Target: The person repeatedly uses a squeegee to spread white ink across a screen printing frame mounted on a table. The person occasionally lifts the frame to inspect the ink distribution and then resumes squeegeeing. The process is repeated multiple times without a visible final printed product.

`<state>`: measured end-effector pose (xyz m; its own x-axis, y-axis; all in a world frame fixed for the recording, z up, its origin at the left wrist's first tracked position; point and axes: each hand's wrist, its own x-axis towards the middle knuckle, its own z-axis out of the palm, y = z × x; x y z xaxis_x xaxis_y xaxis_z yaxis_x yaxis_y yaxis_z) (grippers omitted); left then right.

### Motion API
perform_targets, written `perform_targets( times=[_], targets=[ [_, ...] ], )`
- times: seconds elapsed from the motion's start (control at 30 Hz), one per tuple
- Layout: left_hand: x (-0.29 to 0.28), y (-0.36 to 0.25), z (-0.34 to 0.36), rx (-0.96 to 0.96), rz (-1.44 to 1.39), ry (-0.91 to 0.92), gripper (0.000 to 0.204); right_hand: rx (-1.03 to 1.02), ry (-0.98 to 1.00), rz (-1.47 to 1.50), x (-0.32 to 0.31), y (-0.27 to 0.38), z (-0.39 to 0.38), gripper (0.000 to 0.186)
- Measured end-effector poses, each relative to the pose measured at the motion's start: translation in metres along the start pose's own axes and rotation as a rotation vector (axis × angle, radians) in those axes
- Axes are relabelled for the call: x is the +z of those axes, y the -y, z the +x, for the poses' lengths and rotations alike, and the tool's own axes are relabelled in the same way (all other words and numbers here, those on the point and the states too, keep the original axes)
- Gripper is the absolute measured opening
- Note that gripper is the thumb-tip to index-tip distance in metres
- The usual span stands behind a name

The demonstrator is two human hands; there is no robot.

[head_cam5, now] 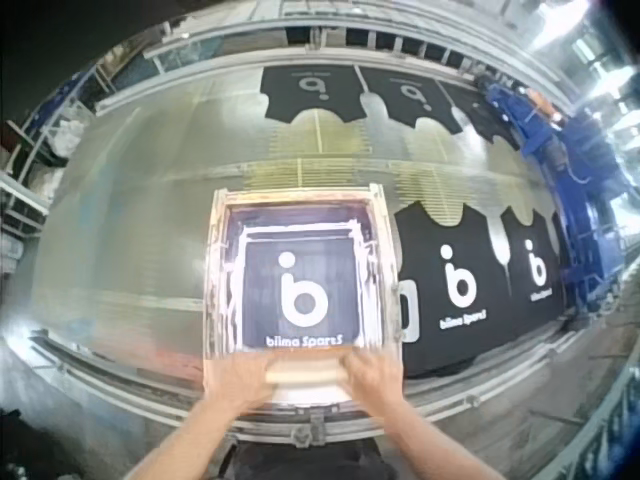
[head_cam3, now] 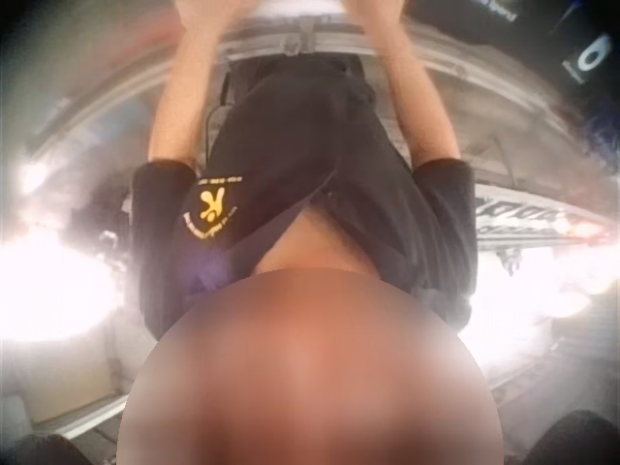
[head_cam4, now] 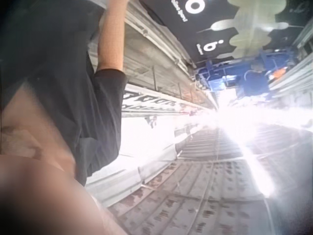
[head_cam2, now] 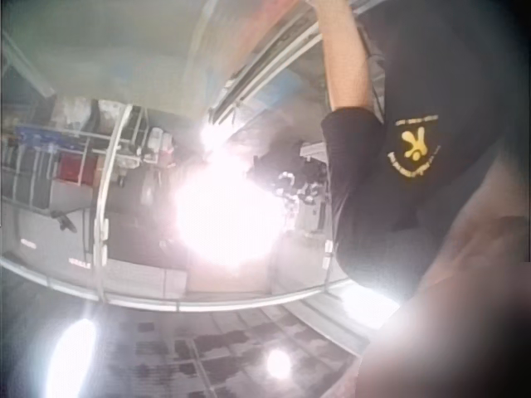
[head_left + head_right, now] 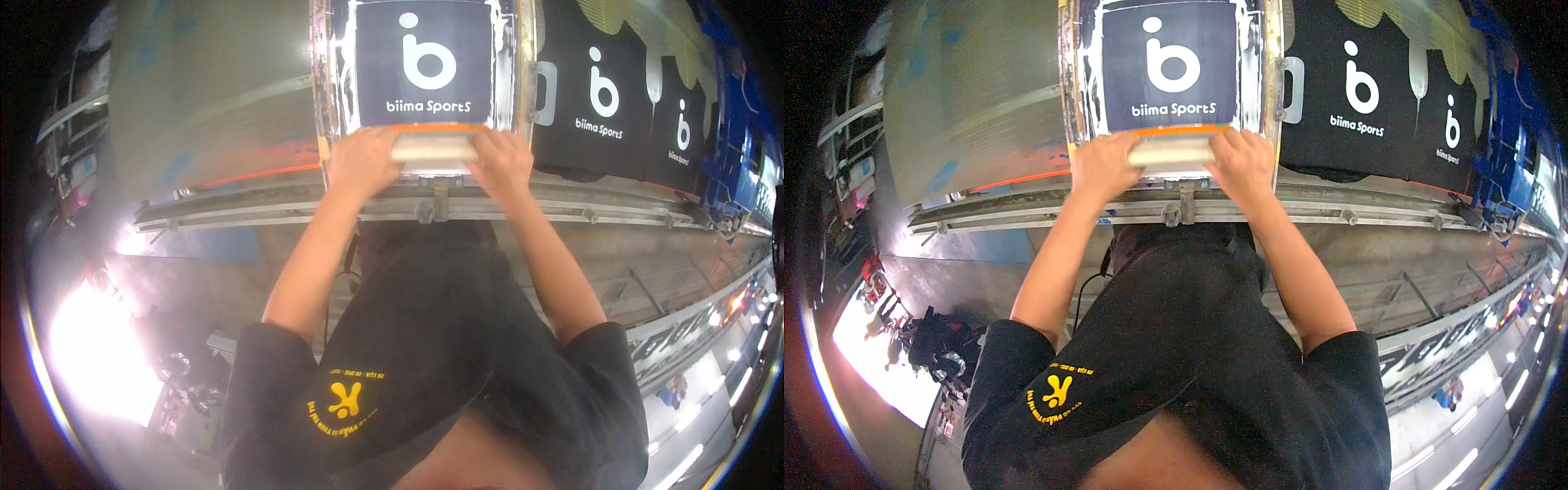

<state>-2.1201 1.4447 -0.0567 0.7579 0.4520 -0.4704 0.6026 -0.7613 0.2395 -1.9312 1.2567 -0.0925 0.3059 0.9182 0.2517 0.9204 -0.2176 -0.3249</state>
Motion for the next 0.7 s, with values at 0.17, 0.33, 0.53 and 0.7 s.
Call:
perform_targets(
  times=[0.17,0.33,0.53,0.7],
  targets=[
    [0.005,0.002,-0.008,0.077,-0.066,-0.033,0.048,0.048,0.142,0.026,-0.009,0.011,-0.004,0.045],
    [-0.001,0.022,0.022,0.216,-0.001,-0.114,0.065,0.083,0.350,0.075,0.012,0.003,0.031,0.071],
    [-0.017,0.026,0.041,0.076,-0.149,0.290,0.071,0.153,0.650,0.179,0.013,-0.002,0.058,0.079],
    [-0.055,0.031,0.077,0.167,-0.153,0.331,0.079,0.652,0.373,0.503,-0.027,-0.046,0.069,0.057]
  ],
)
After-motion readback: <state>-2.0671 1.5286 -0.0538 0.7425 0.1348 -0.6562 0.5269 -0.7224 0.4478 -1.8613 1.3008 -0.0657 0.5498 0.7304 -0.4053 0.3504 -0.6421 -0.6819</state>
